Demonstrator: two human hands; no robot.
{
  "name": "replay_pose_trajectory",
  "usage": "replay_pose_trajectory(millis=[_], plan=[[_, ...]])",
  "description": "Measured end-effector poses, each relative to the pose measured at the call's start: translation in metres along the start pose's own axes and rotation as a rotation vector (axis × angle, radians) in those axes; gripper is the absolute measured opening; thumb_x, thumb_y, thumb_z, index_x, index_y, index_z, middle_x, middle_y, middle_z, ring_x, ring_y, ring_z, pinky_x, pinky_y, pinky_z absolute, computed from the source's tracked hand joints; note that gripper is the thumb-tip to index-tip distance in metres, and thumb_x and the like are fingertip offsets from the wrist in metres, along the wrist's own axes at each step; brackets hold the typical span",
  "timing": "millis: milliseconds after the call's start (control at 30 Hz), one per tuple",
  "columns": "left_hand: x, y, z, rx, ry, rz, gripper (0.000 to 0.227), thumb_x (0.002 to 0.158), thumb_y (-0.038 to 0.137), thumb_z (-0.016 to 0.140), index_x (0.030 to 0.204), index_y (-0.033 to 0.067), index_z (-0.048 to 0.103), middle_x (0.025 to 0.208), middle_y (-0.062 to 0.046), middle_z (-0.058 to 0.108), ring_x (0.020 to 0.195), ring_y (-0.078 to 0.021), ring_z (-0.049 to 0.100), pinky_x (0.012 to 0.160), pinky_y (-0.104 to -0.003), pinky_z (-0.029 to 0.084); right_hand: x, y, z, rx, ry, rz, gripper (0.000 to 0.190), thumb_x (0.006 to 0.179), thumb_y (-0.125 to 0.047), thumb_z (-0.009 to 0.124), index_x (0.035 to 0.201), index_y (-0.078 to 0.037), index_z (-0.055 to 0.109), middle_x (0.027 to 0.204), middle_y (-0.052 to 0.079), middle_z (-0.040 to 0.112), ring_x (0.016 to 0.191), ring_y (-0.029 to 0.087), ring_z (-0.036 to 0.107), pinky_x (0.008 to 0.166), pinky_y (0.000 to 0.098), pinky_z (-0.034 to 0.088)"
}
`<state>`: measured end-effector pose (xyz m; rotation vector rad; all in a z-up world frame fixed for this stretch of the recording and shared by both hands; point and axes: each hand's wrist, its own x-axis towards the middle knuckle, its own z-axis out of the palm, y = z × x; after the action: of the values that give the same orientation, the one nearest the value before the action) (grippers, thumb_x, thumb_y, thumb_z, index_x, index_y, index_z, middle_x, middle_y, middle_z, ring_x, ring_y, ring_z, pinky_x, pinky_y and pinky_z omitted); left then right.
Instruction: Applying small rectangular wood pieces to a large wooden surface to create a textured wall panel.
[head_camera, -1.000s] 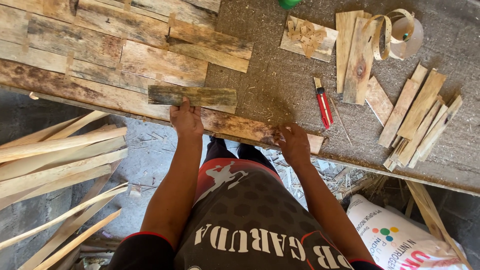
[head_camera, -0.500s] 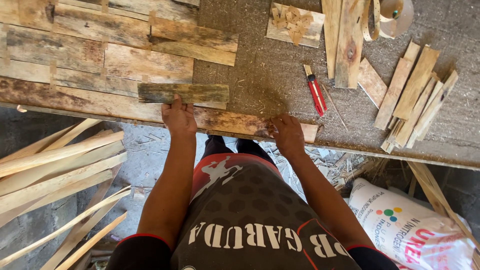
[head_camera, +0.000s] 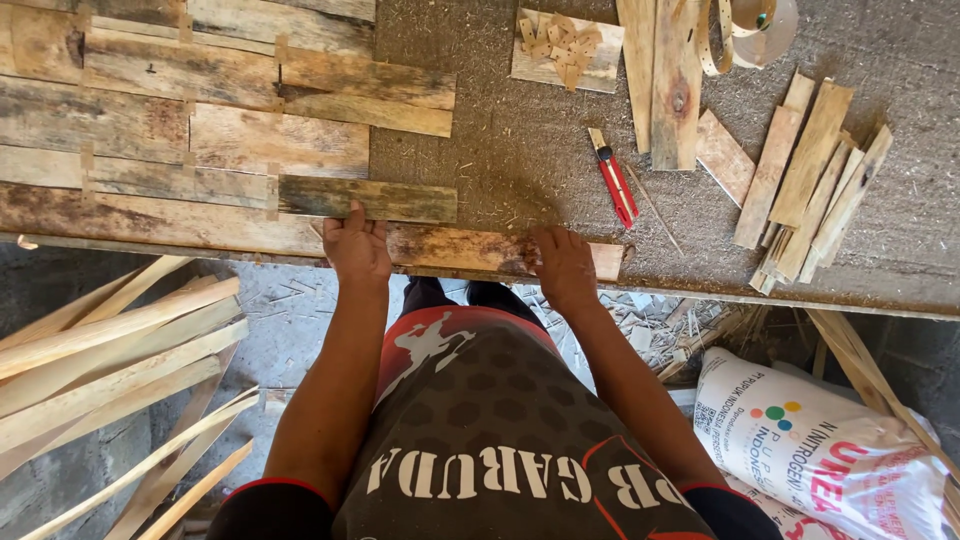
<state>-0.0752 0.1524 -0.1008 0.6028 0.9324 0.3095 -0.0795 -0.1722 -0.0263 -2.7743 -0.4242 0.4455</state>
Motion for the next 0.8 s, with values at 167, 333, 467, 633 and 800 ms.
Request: replay_pose_trajectory(millis=[167,333,467,633,800], plan=[[0.003,-0.007,-0.003,0.015,-0.012,-0.005,0.015,0.096,0.005,0.072,0.096,0.0115,0.058,0.095,-0.004,0.067,0.081,-0.0174,0.066,0.073,-0.036,0.059,0.000,-0.001,-0.005,-0.019,0.019,-0.009,0.059,0.078,-0.017,0.081,0.134,-0.009,0.063,0.133,0.013,0.056,0.123,0.033,0.053,0.105,0.0475,0.041],[0.013,-0.018,-0.013,-0.008,-0.031,0.008,0.017,0.096,0.003,0.071,0.097,0.0126,0.058,0.098,-0.004,0.067,0.084,-0.0175,0.066,0.075,-0.038,0.059,-0.004,-0.002,0.004,-0.102,0.027,-0.077,0.058,0.078,-0.020,0.081,0.133,-0.013,0.065,0.133,0.010,0.058,0.124,0.031,0.053,0.106,0.0474,0.041],[0.004,-0.013,-0.006,-0.011,-0.040,0.000,0.016,0.096,0.002,0.070,0.099,0.0115,0.057,0.098,-0.004,0.067,0.085,-0.0189,0.067,0.076,-0.038,0.059,-0.007,-0.006,0.003,-0.039,0.083,-0.081,0.057,0.079,-0.021,0.081,0.133,-0.012,0.065,0.134,0.009,0.058,0.122,0.032,0.053,0.103,0.0489,0.041],[0.003,-0.022,-0.010,0.009,-0.037,-0.028,0.014,0.096,0.003,0.068,0.102,0.0128,0.060,0.099,-0.003,0.068,0.085,-0.0175,0.066,0.074,-0.036,0.059,-0.009,-0.005,0.004,-0.030,0.115,-0.092,0.058,0.080,-0.018,0.080,0.135,-0.011,0.065,0.135,0.010,0.058,0.123,0.033,0.054,0.101,0.0477,0.043],[-0.015,-0.027,0.004,0.028,-0.057,-0.131,0.014,0.096,0.005,0.066,0.106,0.0147,0.065,0.098,-0.001,0.070,0.083,-0.0160,0.068,0.068,-0.033,0.058,-0.004,-0.005,0.001,-0.029,0.095,-0.114,0.050,0.080,-0.022,0.081,0.126,-0.010,0.066,0.128,0.010,0.060,0.119,0.033,0.054,0.102,0.0487,0.043]])
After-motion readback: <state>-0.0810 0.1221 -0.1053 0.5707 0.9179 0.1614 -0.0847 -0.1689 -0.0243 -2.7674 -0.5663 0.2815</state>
